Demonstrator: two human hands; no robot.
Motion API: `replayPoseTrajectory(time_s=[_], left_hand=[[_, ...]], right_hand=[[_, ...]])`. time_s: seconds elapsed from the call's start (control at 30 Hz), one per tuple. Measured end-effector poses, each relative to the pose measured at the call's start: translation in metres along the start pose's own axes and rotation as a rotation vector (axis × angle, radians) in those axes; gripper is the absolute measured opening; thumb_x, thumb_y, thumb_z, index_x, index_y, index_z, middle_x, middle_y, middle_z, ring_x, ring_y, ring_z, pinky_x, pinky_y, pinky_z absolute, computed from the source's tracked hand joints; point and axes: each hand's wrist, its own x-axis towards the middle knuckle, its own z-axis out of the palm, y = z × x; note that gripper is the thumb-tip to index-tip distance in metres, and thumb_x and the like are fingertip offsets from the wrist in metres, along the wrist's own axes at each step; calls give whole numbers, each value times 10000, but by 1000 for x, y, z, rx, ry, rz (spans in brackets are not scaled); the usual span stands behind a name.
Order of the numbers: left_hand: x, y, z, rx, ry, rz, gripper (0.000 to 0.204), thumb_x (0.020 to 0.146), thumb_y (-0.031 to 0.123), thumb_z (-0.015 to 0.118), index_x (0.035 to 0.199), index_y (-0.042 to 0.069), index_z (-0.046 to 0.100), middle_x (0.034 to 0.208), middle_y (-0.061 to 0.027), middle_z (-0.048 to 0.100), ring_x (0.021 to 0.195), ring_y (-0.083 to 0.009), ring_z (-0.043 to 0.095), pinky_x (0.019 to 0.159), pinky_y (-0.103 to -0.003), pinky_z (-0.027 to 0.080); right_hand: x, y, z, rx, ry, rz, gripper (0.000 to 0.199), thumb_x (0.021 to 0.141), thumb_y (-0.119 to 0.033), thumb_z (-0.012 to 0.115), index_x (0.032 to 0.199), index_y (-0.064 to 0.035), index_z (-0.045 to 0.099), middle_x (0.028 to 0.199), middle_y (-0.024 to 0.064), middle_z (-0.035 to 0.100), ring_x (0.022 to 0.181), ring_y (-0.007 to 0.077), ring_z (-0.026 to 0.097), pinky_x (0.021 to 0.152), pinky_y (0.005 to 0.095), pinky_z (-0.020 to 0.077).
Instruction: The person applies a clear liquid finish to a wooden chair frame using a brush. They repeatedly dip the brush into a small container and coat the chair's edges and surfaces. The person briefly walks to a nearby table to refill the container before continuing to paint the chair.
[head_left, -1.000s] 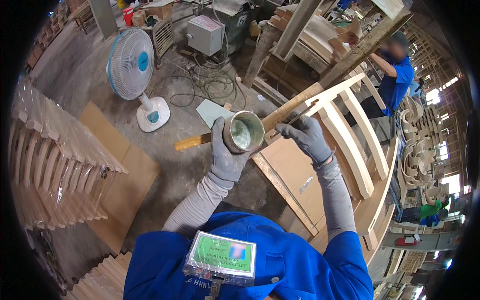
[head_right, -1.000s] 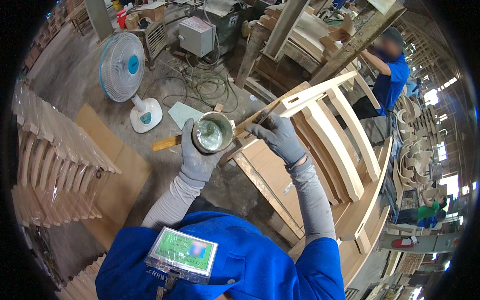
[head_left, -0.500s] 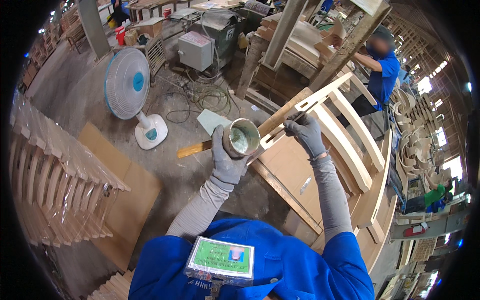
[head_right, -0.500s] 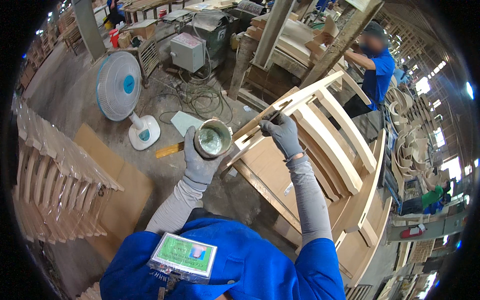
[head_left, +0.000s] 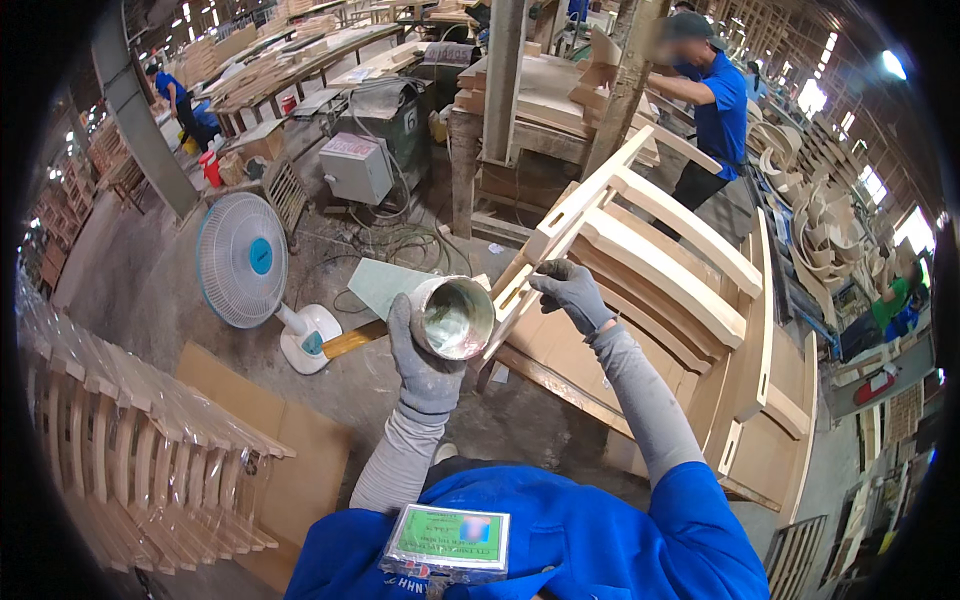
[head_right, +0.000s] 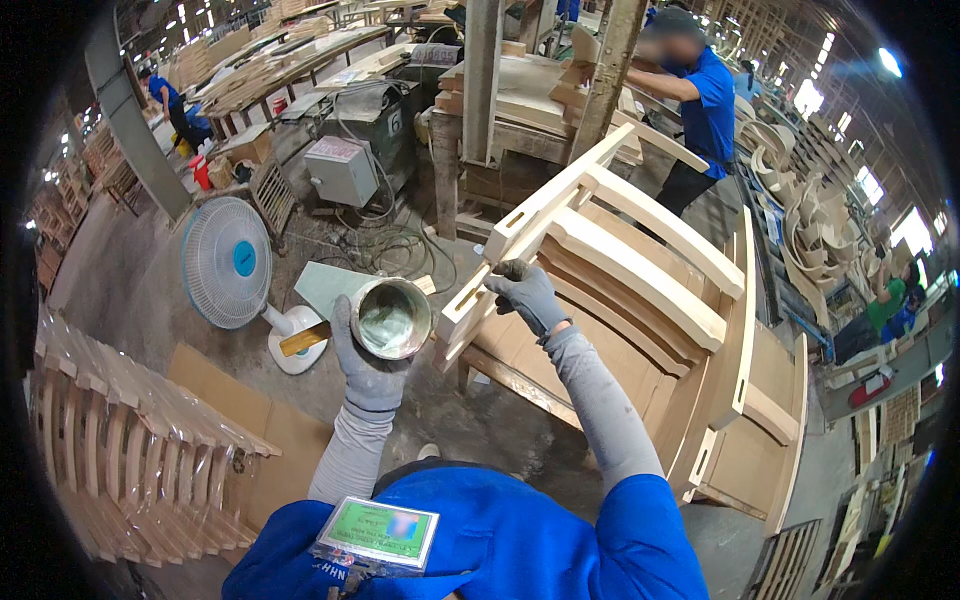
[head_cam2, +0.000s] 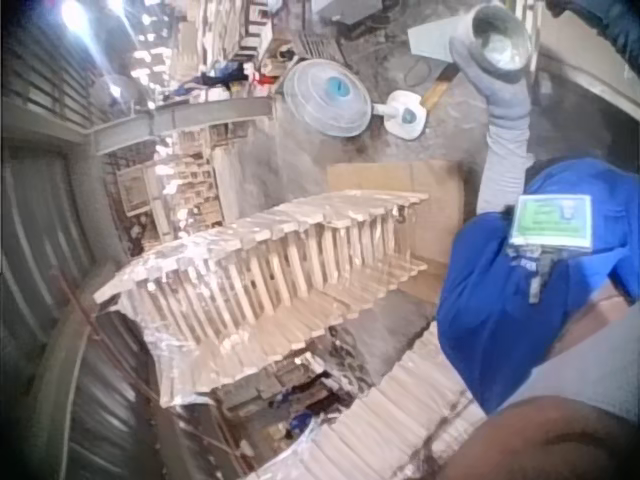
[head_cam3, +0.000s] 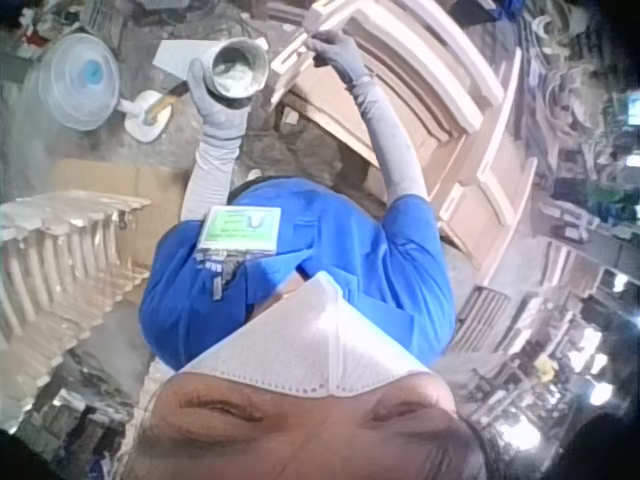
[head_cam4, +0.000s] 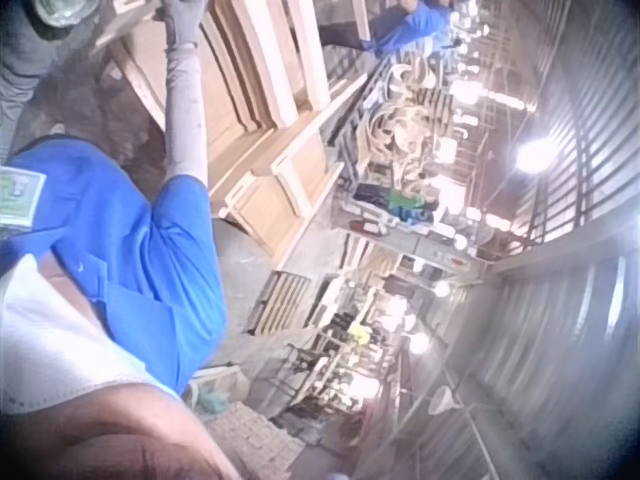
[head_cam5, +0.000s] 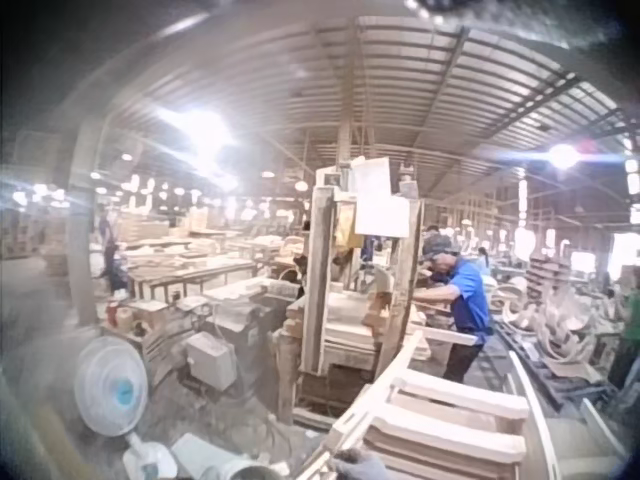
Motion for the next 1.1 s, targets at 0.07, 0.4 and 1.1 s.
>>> replayPoseTrajectory(time_s=[0.07,0.4,1.1], left_hand=[[0,2,-1,-54,-9,-75,510,888,486,455,1176,72,532,1172,-96,559,1083,-263,541,937,-451,446],[-6,-29,31,-84,-549,-983,551,951,443,321,1243,-12,429,1157,-197,549,1000,-299,581,859,-429,507],[3,-127,36,21,-335,-882,432,943,386,402,1172,35,507,1092,-117,583,1046,-230,561,934,-394,457]], right_hand=[[-9,1,-4,-2,20,10,321,803,-178,681,1045,12,587,772,34,602,570,90,570,506,224,508],[-129,-34,4,15,-256,-488,583,886,-138,576,1387,-20,302,1322,123,439,1202,181,423,1023,326,330],[-266,-78,-85,-161,563,-512,160,789,-2,562,944,26,593,836,131,605,721,190,601,683,329,506]])
